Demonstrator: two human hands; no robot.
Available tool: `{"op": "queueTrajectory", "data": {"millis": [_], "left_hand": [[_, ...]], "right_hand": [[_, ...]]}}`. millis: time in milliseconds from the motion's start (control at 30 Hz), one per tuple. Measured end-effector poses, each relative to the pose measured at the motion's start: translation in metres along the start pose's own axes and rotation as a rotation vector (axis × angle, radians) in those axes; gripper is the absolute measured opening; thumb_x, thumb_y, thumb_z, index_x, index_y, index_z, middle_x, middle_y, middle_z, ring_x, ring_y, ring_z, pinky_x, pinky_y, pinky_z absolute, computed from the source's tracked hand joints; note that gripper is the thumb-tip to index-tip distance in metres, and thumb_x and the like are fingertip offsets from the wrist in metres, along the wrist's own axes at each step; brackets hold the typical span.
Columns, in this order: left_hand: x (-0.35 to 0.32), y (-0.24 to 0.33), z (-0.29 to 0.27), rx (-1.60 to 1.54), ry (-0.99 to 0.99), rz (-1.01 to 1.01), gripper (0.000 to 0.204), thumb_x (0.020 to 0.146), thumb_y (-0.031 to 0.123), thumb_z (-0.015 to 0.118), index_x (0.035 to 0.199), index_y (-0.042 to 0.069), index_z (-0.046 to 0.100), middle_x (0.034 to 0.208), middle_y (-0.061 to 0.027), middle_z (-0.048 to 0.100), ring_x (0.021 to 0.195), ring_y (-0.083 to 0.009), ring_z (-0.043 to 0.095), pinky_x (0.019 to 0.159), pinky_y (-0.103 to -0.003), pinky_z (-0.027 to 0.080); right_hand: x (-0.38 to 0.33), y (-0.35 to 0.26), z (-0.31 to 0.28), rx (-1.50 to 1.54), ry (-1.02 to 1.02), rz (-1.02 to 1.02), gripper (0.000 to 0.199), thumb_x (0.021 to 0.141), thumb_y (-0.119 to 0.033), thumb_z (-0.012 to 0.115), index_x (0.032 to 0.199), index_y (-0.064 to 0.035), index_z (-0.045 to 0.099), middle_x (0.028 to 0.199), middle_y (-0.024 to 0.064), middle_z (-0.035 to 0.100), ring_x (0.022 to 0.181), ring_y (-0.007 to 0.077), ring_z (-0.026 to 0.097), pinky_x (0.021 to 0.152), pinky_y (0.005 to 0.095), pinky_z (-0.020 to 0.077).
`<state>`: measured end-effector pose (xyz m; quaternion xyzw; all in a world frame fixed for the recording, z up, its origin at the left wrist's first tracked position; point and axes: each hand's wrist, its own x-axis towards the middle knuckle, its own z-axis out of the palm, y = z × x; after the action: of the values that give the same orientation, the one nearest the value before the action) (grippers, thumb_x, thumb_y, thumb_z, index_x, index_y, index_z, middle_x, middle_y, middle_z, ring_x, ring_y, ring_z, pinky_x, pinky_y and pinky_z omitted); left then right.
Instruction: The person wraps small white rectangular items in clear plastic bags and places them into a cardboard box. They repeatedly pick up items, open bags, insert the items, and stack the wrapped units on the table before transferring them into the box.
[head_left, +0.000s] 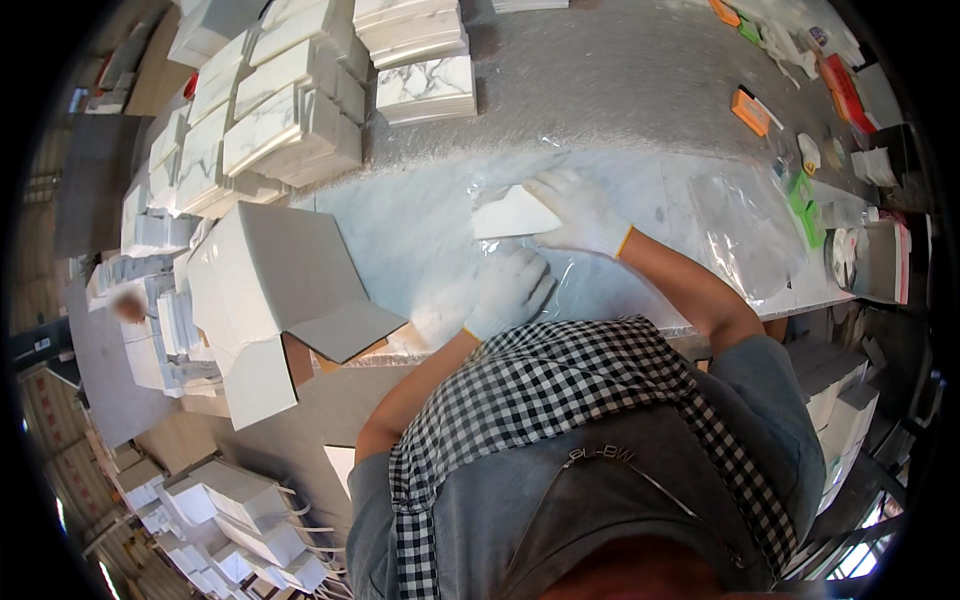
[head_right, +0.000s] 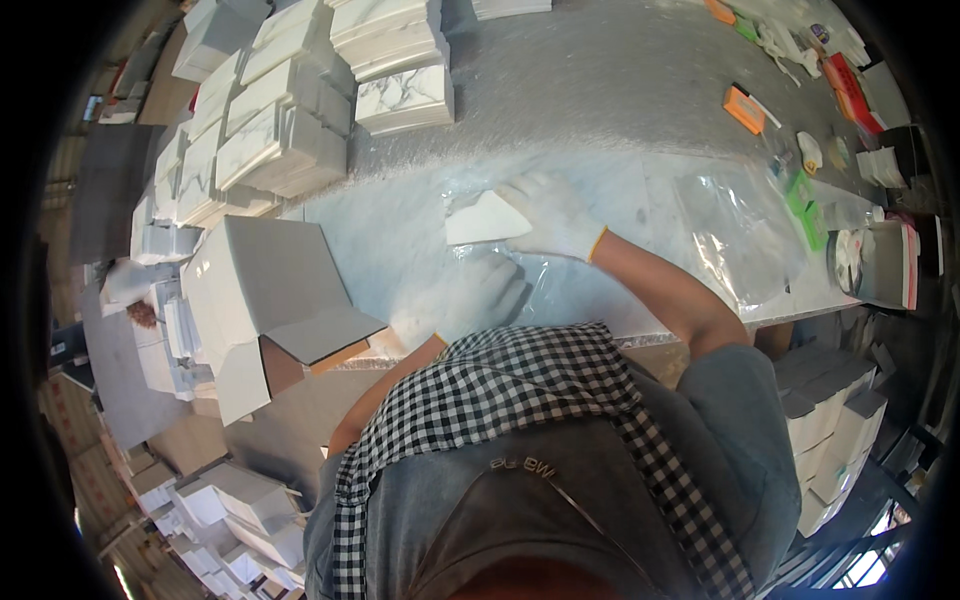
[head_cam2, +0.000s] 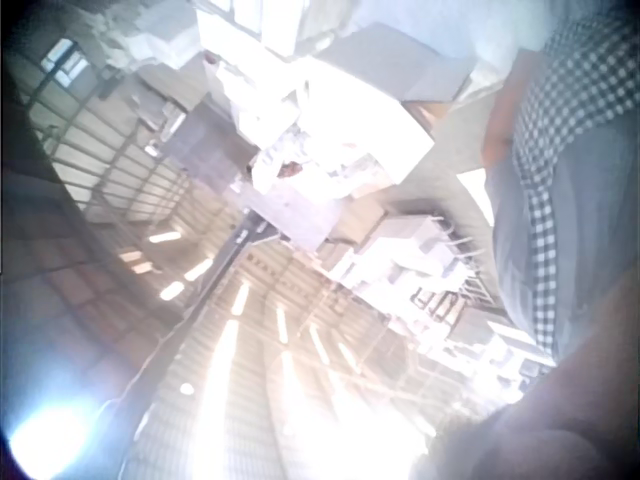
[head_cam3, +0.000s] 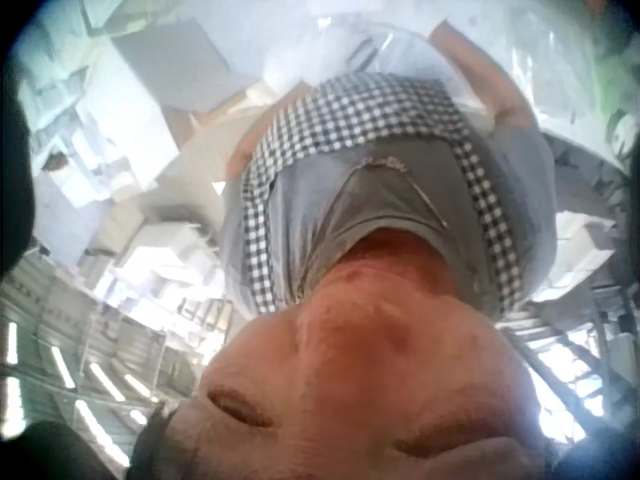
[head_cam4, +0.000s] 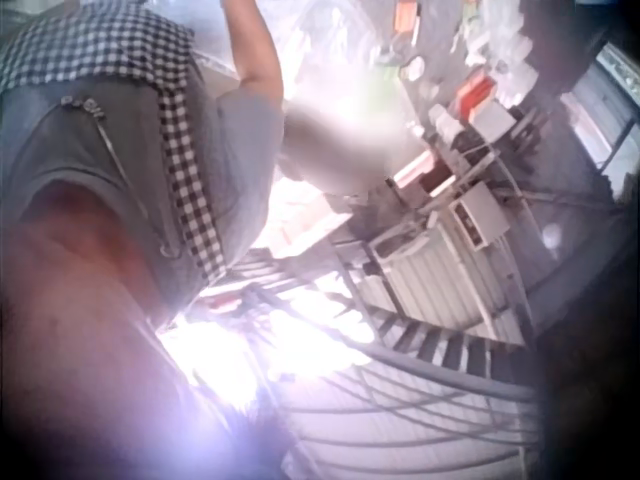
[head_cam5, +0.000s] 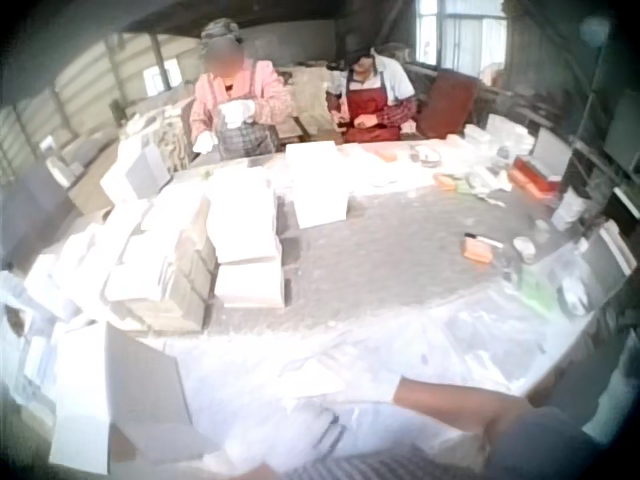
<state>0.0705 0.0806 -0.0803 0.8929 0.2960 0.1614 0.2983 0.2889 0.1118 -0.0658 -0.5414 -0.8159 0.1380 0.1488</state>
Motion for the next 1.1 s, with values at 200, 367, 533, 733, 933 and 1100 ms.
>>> {"op": "queueTrajectory", "data": {"millis": [200, 367, 533, 733, 933, 1100], "left_hand": [[0.03, 0.006, -0.042, 0.294, 0.302, -0.02, 0.048, 0.073, 0.028, 0.078, 0.112, 0.007, 0.059, 0.115, -0.0133, 0.058, 0.107, -0.035, 0.054, 0.087, -0.048, 0.043], [0.052, -0.013, -0.051, 0.426, 0.091, -0.128, 0.081, 0.061, 0.037, 0.086, 0.13, 0.009, 0.055, 0.134, -0.0132, 0.054, 0.127, -0.0334, 0.047, 0.106, -0.05, 0.036], [0.067, -0.023, -0.054, 0.458, -0.119, -0.13, 0.09, 0.064, 0.042, 0.085, 0.14, 0.009, 0.05, 0.14, -0.0125, 0.052, 0.135, -0.0323, 0.044, 0.114, -0.049, 0.032], [0.079, -0.025, -0.061, 0.482, -0.288, -0.179, 0.091, 0.069, 0.044, 0.082, 0.144, 0.008, 0.047, 0.141, -0.0135, 0.054, 0.136, -0.0318, 0.044, 0.117, -0.043, 0.031], [0.081, -0.024, -0.068, 0.472, -0.324, -0.171, 0.091, 0.068, 0.044, 0.083, 0.144, 0.009, 0.048, 0.137, -0.0138, 0.057, 0.132, -0.0313, 0.049, 0.113, -0.044, 0.036], [0.068, -0.03, -0.065, 0.465, 0.015, -0.067, 0.078, 0.07, 0.041, 0.083, 0.135, 0.006, 0.057, 0.129, -0.0154, 0.062, 0.12, -0.0337, 0.057, 0.105, -0.043, 0.043]], "right_hand": [[-0.001, 0.005, 0.006, -0.001, 0.089, -0.034, 0.072, 0.077, -0.044, 0.076, 0.134, -0.0047, 0.058, 0.131, 0.0155, 0.06, 0.122, 0.0326, 0.056, 0.105, 0.0457, 0.0429], [-0.001, 0.022, -0.004, 0.293, 0.148, 0.145, 0.063, 0.082, -0.04, 0.074, 0.131, -0.0031, 0.061, 0.126, 0.0185, 0.064, 0.118, 0.0338, 0.06, 0.104, 0.0439, 0.0447], [0.025, 0.069, -0.009, 0.278, 0.225, 0.59, 0.057, 0.084, -0.05, 0.065, 0.124, -0.0089, 0.067, 0.124, 0.0183, 0.066, 0.117, 0.035, 0.06, 0.099, 0.0448, 0.0464], [0.059, 0.061, -0.024, 0.167, -0.006, 0.677, 0.048, 0.081, -0.05, 0.063, 0.104, -0.0101, 0.074, 0.109, 0.0158, 0.071, 0.103, 0.034, 0.067, 0.088, 0.0448, 0.0507], [0.053, 0.077, -0.01, 0.395, 0.075, 0.591, 0.036, 0.08, -0.043, 0.065, 0.097, -0.0126, 0.074, 0.097, 0.0133, 0.072, 0.094, 0.0313, 0.068, 0.082, 0.0421, 0.051], [0.03, 0.071, -0.008, 0.687, 0.218, 0.418, 0.023, 0.082, -0.03, 0.068, 0.091, -0.0093, 0.072, 0.088, 0.0108, 0.069, 0.086, 0.0269, 0.064, 0.078, 0.0369, 0.0496]]}}
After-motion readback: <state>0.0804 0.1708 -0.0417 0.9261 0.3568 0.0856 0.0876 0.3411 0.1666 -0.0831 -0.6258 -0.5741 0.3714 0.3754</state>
